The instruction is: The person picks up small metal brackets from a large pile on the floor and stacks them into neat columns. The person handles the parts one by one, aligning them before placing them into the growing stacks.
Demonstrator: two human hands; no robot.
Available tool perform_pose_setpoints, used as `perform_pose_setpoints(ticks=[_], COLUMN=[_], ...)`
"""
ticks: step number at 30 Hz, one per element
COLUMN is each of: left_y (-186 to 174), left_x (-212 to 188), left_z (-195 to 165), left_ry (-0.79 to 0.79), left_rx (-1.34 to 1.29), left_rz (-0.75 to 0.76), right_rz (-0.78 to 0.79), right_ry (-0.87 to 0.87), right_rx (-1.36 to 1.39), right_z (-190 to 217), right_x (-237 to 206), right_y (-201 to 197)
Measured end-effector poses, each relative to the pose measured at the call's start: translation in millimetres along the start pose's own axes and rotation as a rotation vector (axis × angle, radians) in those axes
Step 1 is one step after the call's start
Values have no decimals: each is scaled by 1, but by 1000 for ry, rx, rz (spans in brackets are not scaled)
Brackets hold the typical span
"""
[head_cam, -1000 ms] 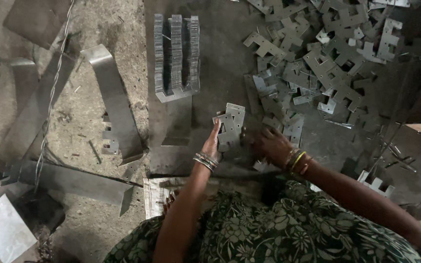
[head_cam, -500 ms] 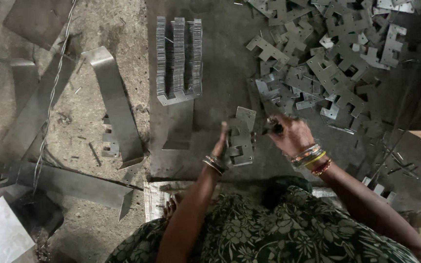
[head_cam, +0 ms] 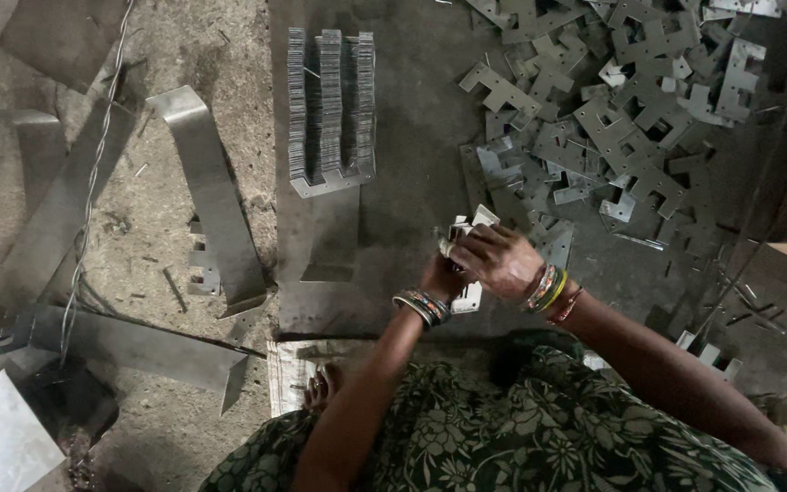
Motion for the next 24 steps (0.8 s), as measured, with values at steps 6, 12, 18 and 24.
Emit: perform_pose_setpoints(ticks=[6,12,18,24], left_y=[0,-1,8,2], left_x=[7,5,0,-2], left_z=[4,1,12,23], left_ry=[112,353,-10,-130], left_rx=[230,694,366,3], left_rz=[-35,-60,-94,-208], right_rz=[-2,107,-191,303], right_ry=[39,70,747,938], right_rx=[45,-15,311,134], right_z=[-4,0,-21,-44], right_x=[-16,-46,-65,-78], right_y=[-2,28,45,-4])
Point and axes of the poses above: each hand's wrist, its own x-axis towards the middle knuckle, its own y-axis out of the palm, z = x × y, the point moved 4 cm from there along x, towards the middle knuckle, and after that the axes turned 1 degree about -y, right-handed, at the moved point
